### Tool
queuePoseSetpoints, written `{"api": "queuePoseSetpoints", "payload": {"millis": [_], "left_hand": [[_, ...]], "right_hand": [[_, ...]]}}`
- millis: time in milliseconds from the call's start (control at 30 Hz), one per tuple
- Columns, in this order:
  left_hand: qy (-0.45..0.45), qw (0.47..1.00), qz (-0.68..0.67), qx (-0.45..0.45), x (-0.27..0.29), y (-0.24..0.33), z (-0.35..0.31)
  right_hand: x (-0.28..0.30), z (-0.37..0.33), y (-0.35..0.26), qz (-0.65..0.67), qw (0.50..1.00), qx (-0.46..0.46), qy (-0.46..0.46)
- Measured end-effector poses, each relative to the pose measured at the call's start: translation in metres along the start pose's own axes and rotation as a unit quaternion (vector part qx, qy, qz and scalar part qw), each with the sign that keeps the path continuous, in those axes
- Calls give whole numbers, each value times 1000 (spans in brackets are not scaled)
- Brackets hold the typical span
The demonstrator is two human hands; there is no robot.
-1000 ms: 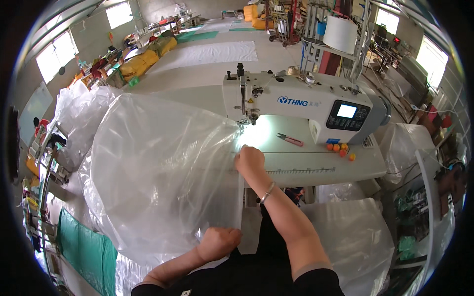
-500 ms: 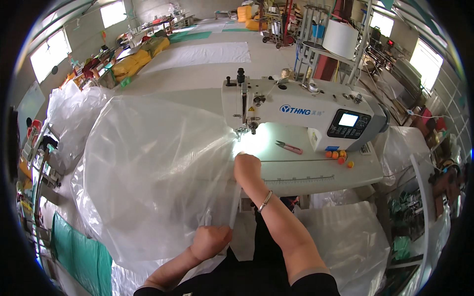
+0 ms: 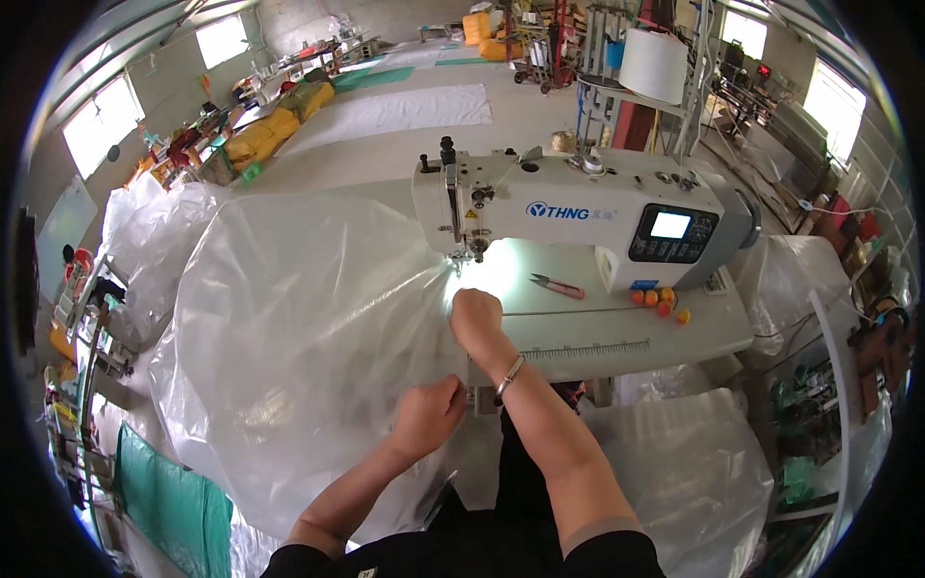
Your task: The person aligns and sews a large white plastic sheet using an industrial sewing machine. They repeatedly fold the edges, guide the material under the needle, and cut the thread with scissors to complete each seam.
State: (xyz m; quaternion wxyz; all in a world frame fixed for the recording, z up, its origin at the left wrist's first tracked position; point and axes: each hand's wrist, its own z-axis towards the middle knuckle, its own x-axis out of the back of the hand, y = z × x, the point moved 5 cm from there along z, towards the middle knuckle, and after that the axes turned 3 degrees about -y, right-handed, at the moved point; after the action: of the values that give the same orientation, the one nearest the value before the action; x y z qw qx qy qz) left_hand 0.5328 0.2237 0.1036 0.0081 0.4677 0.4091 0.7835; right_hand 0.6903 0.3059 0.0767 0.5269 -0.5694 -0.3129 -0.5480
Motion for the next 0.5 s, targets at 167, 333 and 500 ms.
{"api": "queuePoseSetpoints", "payload": {"millis": [167, 333, 500], "left_hand": [[-8, 998, -62, 19, -15, -3, -1], [-117, 991, 58, 20, 20, 6, 37], [14, 971, 152, -182, -7, -17, 38]], "right_hand": [[6, -46, -14, 13, 1000, -11, -23], [19, -98, -12, 63, 998, 2, -9], [14, -139, -25, 78, 996, 16, 27]]}}
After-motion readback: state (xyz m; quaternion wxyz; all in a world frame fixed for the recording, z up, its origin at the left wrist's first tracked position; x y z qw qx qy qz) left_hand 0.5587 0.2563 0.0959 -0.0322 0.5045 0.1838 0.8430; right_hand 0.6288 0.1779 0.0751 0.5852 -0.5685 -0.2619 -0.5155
